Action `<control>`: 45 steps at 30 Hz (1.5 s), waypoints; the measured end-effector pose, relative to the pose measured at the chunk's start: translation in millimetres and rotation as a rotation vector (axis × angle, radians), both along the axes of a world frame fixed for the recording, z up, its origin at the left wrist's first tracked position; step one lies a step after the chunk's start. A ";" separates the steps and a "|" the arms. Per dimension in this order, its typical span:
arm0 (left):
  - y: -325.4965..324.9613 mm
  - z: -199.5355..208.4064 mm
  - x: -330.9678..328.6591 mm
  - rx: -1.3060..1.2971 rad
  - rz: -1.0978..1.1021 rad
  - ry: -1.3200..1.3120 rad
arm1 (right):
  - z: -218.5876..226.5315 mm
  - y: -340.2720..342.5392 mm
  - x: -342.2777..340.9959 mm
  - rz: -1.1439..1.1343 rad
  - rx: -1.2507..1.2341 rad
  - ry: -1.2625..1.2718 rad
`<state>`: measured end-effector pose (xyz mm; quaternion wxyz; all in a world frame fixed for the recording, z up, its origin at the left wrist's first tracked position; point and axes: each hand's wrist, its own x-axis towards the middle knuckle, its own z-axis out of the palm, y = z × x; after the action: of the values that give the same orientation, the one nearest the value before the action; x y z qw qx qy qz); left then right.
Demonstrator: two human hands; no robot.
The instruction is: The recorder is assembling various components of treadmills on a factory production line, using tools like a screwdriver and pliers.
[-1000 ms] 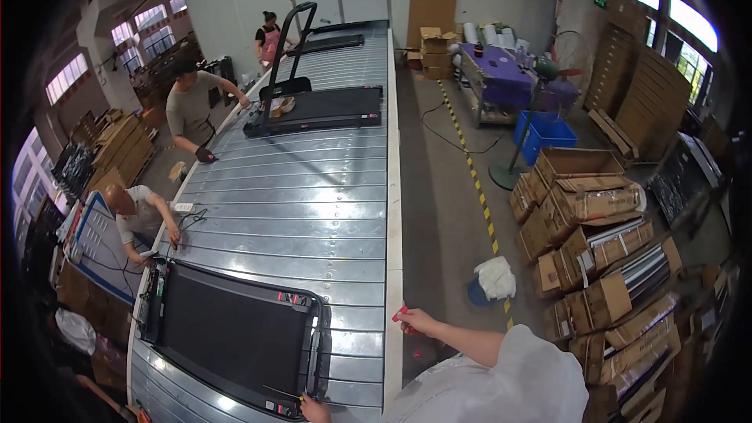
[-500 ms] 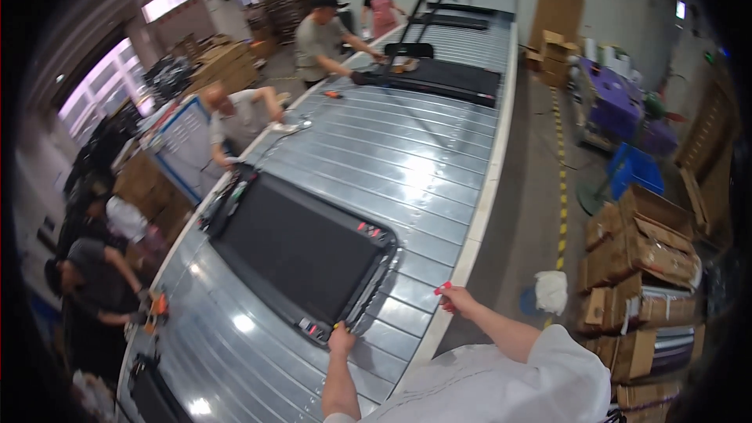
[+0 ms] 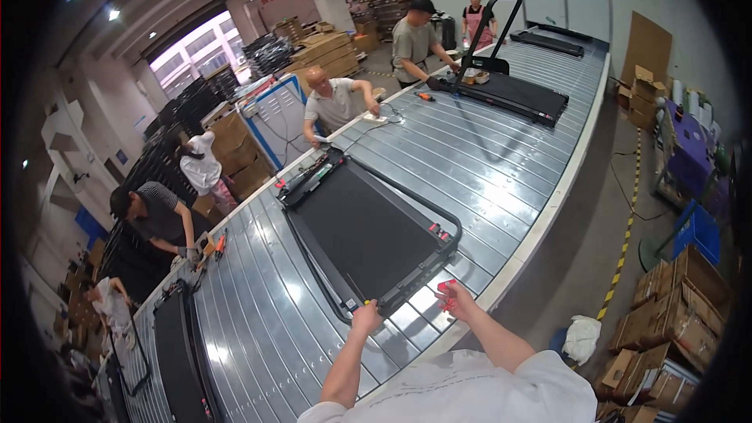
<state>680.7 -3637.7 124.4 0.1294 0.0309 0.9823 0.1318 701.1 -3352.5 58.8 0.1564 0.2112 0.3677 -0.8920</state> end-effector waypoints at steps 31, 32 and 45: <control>-23.1 422.6 -146.8 -0.518 0.424 1.392 | 375.2 -113.3 -262.1 0.367 -0.208 0.723; -22.6 423.7 -145.4 -0.501 0.421 1.395 | 385.6 -117.8 -265.4 0.357 -0.203 0.751; -29.0 412.9 -154.8 -0.467 0.446 1.381 | 412.2 -137.4 -267.6 0.653 -0.691 0.627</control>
<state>525.9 -3666.7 537.4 -0.5408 -0.1212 0.8256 -0.1057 433.5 -3489.9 471.0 0.3674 -0.2515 0.1298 -0.8859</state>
